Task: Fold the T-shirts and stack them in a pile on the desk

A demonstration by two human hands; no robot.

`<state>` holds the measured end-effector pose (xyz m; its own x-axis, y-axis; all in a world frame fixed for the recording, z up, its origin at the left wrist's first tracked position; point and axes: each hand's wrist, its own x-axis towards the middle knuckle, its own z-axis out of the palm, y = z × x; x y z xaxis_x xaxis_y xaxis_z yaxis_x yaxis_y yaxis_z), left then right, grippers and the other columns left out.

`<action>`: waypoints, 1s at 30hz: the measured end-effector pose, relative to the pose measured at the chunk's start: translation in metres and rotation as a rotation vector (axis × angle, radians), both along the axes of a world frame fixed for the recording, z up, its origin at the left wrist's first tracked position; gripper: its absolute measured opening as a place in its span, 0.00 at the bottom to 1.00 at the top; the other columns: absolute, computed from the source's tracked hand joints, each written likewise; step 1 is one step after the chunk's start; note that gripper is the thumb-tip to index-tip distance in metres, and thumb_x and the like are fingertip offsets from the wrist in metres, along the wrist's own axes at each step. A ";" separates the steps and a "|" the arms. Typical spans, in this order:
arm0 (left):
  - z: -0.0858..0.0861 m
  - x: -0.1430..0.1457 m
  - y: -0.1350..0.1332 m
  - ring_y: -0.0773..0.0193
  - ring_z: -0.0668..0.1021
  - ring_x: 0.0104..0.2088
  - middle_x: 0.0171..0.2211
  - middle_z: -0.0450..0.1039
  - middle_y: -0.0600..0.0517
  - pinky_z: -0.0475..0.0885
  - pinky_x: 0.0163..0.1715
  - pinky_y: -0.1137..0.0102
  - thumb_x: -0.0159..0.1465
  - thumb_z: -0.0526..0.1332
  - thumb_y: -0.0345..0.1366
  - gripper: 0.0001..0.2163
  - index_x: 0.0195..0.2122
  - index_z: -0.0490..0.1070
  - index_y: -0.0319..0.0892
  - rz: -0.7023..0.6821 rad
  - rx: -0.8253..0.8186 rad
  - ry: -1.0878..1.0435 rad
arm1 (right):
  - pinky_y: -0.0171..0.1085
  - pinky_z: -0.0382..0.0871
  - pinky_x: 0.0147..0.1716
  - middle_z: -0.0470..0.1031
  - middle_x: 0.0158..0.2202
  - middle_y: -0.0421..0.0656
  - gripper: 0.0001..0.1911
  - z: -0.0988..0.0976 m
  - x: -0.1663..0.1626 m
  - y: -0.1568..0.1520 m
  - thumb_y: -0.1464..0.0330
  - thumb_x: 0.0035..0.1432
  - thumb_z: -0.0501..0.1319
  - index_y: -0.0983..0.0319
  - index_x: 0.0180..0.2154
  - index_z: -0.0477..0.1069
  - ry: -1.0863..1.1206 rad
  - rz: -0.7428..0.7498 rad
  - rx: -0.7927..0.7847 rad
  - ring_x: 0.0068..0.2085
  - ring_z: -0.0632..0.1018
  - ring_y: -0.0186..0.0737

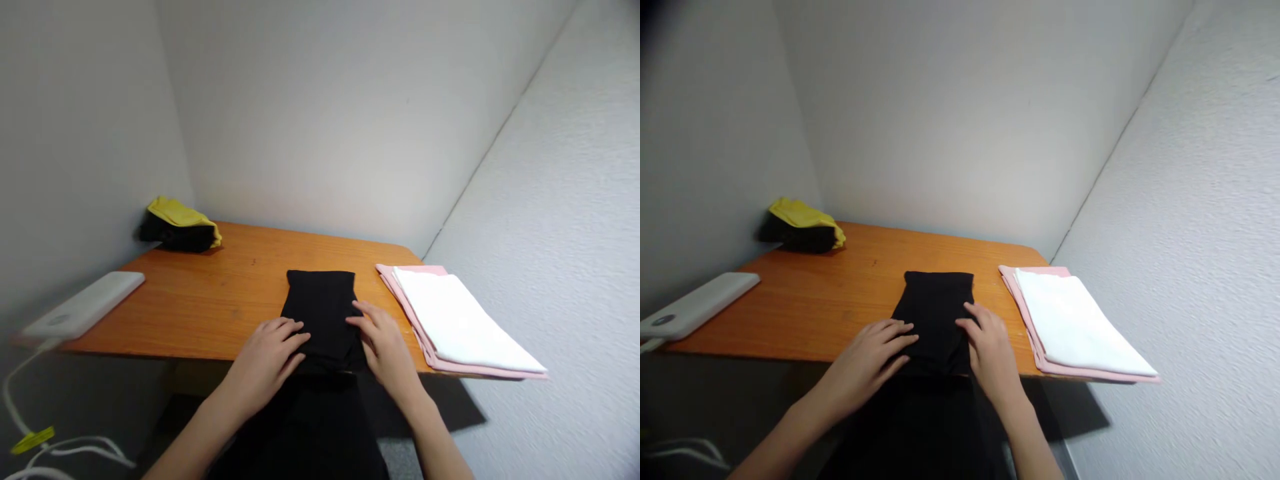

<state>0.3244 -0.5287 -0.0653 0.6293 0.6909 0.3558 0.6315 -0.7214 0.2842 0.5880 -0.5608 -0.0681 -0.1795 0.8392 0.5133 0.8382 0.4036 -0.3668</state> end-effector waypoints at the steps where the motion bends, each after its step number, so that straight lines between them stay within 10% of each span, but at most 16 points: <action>1: 0.001 0.005 -0.004 0.55 0.73 0.52 0.50 0.74 0.50 0.69 0.52 0.56 0.67 0.57 0.34 0.12 0.50 0.73 0.50 0.031 -0.007 0.000 | 0.52 0.64 0.53 0.73 0.47 0.48 0.13 -0.003 0.000 -0.007 0.74 0.61 0.52 0.58 0.45 0.70 0.047 -0.133 0.074 0.52 0.72 0.48; 7: -0.001 0.021 -0.028 0.55 0.73 0.46 0.44 0.75 0.49 0.70 0.46 0.58 0.68 0.56 0.40 0.12 0.44 0.77 0.46 0.167 -0.114 -0.147 | 0.38 0.62 0.31 0.68 0.26 0.41 0.18 -0.022 -0.024 -0.052 0.58 0.66 0.53 0.58 0.25 0.63 0.242 -0.342 0.008 0.30 0.70 0.40; 18: -0.004 0.037 -0.050 0.60 0.76 0.36 0.33 0.75 0.52 0.69 0.38 0.68 0.69 0.52 0.45 0.16 0.31 0.75 0.44 0.137 -0.494 -0.553 | 0.34 0.53 0.19 0.64 0.19 0.39 0.22 -0.034 -0.064 -0.054 0.48 0.56 0.58 0.58 0.23 0.66 0.510 -0.407 -0.186 0.22 0.66 0.37; 25: 0.010 -0.014 -0.020 0.58 0.76 0.37 0.33 0.75 0.52 0.70 0.41 0.68 0.59 0.61 0.53 0.17 0.34 0.73 0.43 0.409 -0.501 -1.092 | 0.34 0.58 0.24 0.66 0.22 0.38 0.16 -0.002 -0.029 -0.057 0.54 0.59 0.54 0.59 0.29 0.67 0.530 -0.409 -0.125 0.25 0.67 0.37; 30: 0.062 -0.051 -0.008 0.66 0.72 0.32 0.30 0.71 0.55 0.67 0.35 0.73 0.64 0.57 0.47 0.13 0.34 0.70 0.41 0.499 -0.273 -1.108 | 0.36 0.64 0.34 0.72 0.32 0.40 0.11 0.064 0.005 -0.060 0.60 0.62 0.52 0.59 0.37 0.67 0.487 -0.376 0.046 0.33 0.72 0.39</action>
<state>0.2737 -0.5362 -0.0036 -0.2700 0.9027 0.3349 0.1440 -0.3061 0.9410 0.5928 -0.6204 -0.0043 0.3884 0.7744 0.4995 0.6672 0.1376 -0.7321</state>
